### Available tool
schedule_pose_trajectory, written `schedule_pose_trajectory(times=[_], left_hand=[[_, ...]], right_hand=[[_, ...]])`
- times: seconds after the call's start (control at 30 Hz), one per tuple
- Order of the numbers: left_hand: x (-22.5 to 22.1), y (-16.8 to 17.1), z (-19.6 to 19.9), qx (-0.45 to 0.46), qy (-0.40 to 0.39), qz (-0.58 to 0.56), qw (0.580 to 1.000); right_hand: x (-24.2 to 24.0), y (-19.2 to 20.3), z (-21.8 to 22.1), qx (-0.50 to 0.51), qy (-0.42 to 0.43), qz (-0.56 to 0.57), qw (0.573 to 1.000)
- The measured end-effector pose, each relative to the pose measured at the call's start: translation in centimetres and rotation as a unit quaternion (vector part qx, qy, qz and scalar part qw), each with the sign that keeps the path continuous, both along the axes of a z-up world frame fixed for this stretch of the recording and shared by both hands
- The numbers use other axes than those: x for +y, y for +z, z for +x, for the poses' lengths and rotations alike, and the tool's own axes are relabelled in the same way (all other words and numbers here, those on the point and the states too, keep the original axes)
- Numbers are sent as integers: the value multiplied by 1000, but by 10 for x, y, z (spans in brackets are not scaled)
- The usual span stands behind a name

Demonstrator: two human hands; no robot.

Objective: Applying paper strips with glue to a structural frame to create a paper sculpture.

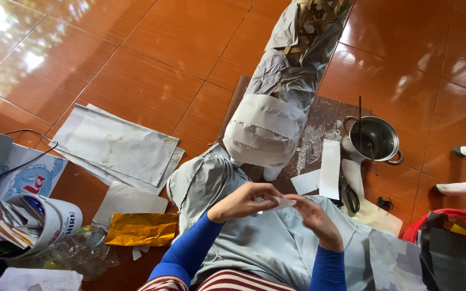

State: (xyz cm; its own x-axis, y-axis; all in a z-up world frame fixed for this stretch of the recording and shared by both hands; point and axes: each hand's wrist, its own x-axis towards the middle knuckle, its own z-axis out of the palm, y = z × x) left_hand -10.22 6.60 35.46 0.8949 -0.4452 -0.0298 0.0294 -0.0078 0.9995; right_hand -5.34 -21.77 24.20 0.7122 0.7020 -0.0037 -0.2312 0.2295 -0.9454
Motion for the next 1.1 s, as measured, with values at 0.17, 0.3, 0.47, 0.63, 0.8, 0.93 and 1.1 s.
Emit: schedule_pose_trajectory(times=[0.17, 0.3, 0.47, 0.63, 0.8, 0.93, 1.1], left_hand=[[15, 14, -8, -32, 46, -37, 998], [36, 16, -15, -65, 102, -75, 990], [54, 25, -16, -115, 141, -144, 973], [67, 26, 2, -154, 200, -179, 951], [84, 52, 56, -211, 273, -190, 919], [99, 68, 113, -244, 314, -185, 899], [108, 73, 149, -218, 356, -84, 905]], right_hand=[[7, 2, -5, -47, 44, -100, 993], [14, 5, -2, -37, 5, -124, 992], [4, 11, 5, -27, -60, -95, 993], [-3, 62, 31, -25, -133, -64, 989], [19, 135, 78, -113, -220, 73, 966], [51, 179, 119, -177, -271, 77, 943], [79, 187, 147, -181, -334, 5, 925]])
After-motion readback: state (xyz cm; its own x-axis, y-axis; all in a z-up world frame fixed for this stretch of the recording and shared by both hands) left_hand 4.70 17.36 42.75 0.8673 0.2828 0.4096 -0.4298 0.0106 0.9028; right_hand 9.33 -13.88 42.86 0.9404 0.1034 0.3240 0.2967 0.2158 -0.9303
